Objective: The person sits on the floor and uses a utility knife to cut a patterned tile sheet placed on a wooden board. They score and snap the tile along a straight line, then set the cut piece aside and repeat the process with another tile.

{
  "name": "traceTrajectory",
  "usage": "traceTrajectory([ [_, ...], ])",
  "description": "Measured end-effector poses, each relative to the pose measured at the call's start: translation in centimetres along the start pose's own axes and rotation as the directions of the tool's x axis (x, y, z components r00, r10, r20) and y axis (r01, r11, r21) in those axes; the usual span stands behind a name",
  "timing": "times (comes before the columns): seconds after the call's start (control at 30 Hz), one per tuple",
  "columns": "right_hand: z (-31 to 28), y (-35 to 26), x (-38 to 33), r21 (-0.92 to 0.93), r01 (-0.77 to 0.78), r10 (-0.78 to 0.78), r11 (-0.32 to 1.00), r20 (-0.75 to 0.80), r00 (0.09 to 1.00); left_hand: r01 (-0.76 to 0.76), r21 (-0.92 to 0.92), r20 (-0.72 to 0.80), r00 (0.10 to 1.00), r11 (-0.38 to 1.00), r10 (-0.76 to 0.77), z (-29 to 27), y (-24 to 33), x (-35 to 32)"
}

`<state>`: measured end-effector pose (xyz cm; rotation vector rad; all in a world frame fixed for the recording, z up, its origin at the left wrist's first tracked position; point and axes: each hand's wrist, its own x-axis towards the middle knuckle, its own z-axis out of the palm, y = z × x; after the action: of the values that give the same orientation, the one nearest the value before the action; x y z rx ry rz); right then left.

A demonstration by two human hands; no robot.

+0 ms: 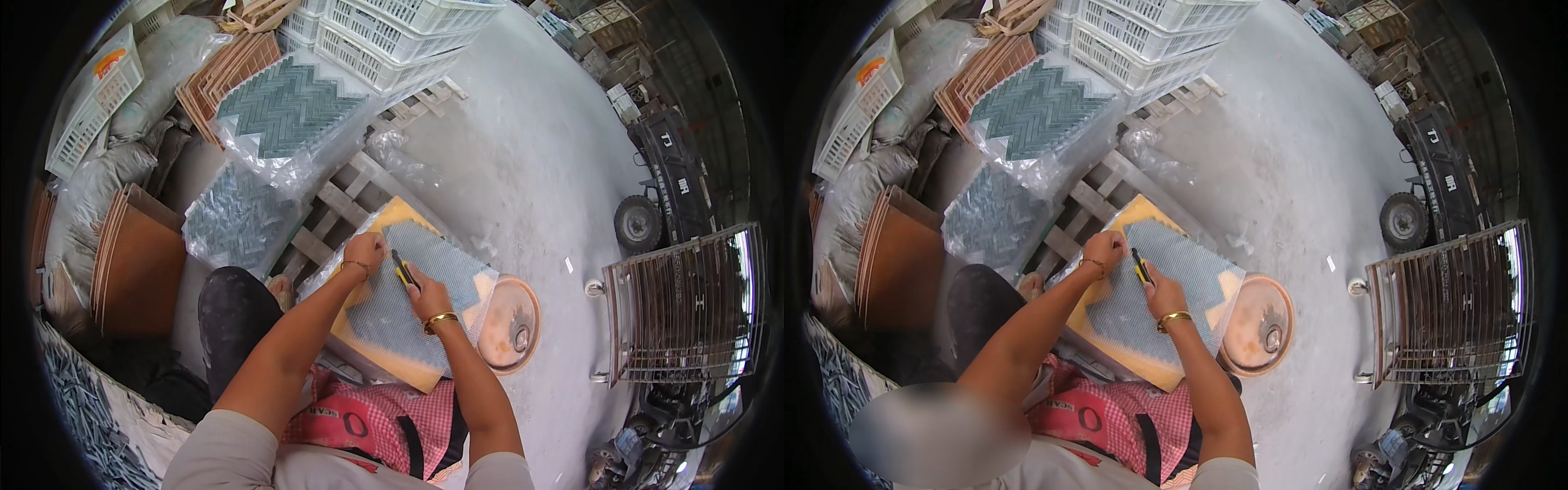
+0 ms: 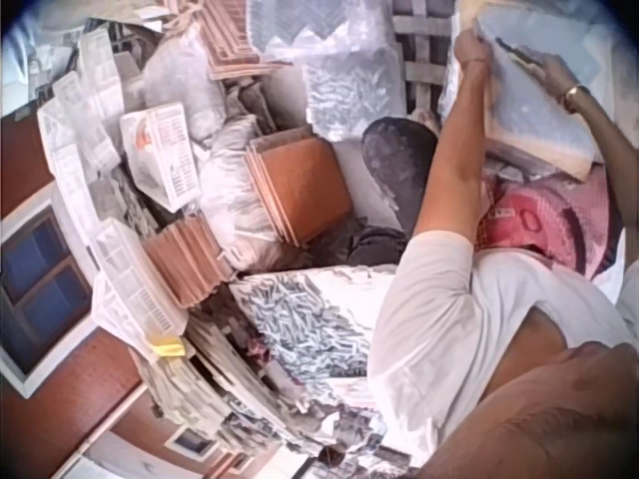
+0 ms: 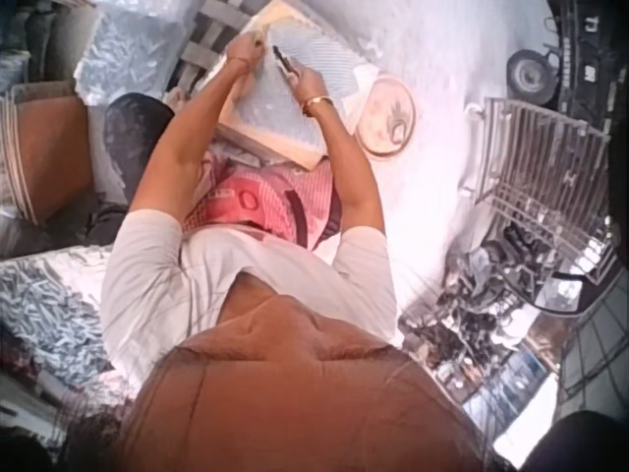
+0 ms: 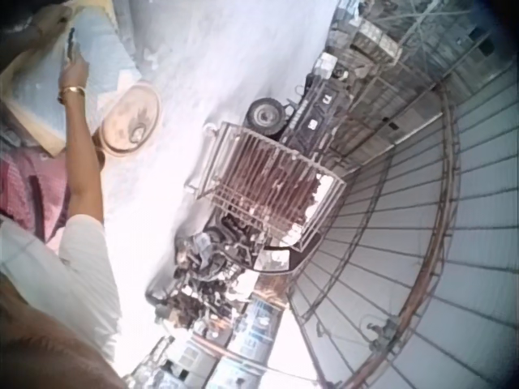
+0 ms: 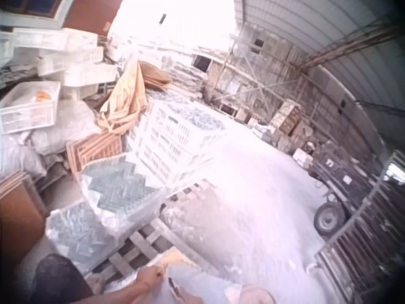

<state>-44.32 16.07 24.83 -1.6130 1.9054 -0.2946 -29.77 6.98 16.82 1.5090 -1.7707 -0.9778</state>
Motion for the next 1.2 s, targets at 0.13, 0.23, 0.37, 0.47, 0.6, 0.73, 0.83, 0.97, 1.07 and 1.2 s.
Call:
traceTrajectory([
  [0.13,-0.5,-2.9,-1.9,0.24,-0.164,0.15,0.957,0.075,0.986,0.037,-0.042,0.041,0.999,0.998,-0.035,-0.3,-0.3,0.2],
  [0.23,0.5,-2.8,-2.3,0.256,-0.194,0.183,0.947,0.065,0.981,0.028,-0.067,0.079,0.997,0.997,-0.023,-0.7,-0.3,0.4],
  [0.37,1.6,-3.0,-1.4,0.341,-0.221,0.221,0.914,0.039,0.975,0.045,-0.129,0.124,0.992,0.991,-0.029,-0.8,-1.0,1.2],
  [0.47,2.4,-3.1,-0.7,0.414,-0.235,0.24,0.879,0.041,0.97,0.028,-0.202,0.149,0.989,0.979,0.002,-0.7,-1.1,1.4],
  [0.6,2.4,-4.4,-2.5,0.305,-0.177,0.171,0.936,0.047,0.984,-0.001,-0.197,0.161,0.986,0.98,0.033,-0.8,-2.6,1.8],
  [0.73,3.1,-4.2,-1.8,0.471,-0.257,0.25,0.844,0.079,0.965,-0.043,-0.225,0.191,0.978,0.973,0.087,-0.9,-2.0,2.2],
  [0.83,3.5,-4.3,-1.9,0.473,-0.233,0.242,0.85,0.043,0.969,-0.013,-0.208,0.243,0.968,0.978,0.065,-1.2,-1.5,2.3],
  [0.97,3.2,-4.7,-3.2,0.491,-0.231,0.229,0.84,0.065,0.971,-0.012,-0.257,0.242,0.967,0.966,0.076,-1.6,-2.5,2.5],
  [1.07,2.8,-3.5,-3.1,0.568,-0.238,0.261,0.788,0.041,0.964,0.021,-0.275,0.26,0.964,0.961,0.054,-1.7,-2.0,2.2],
  [1.2,2.5,-4.2,-2.3,0.496,-0.247,0.259,0.833,0.046,0.965,0.031,-0.384,0.213,0.976,0.923,0.055,-1.9,-2.6,1.5],
])
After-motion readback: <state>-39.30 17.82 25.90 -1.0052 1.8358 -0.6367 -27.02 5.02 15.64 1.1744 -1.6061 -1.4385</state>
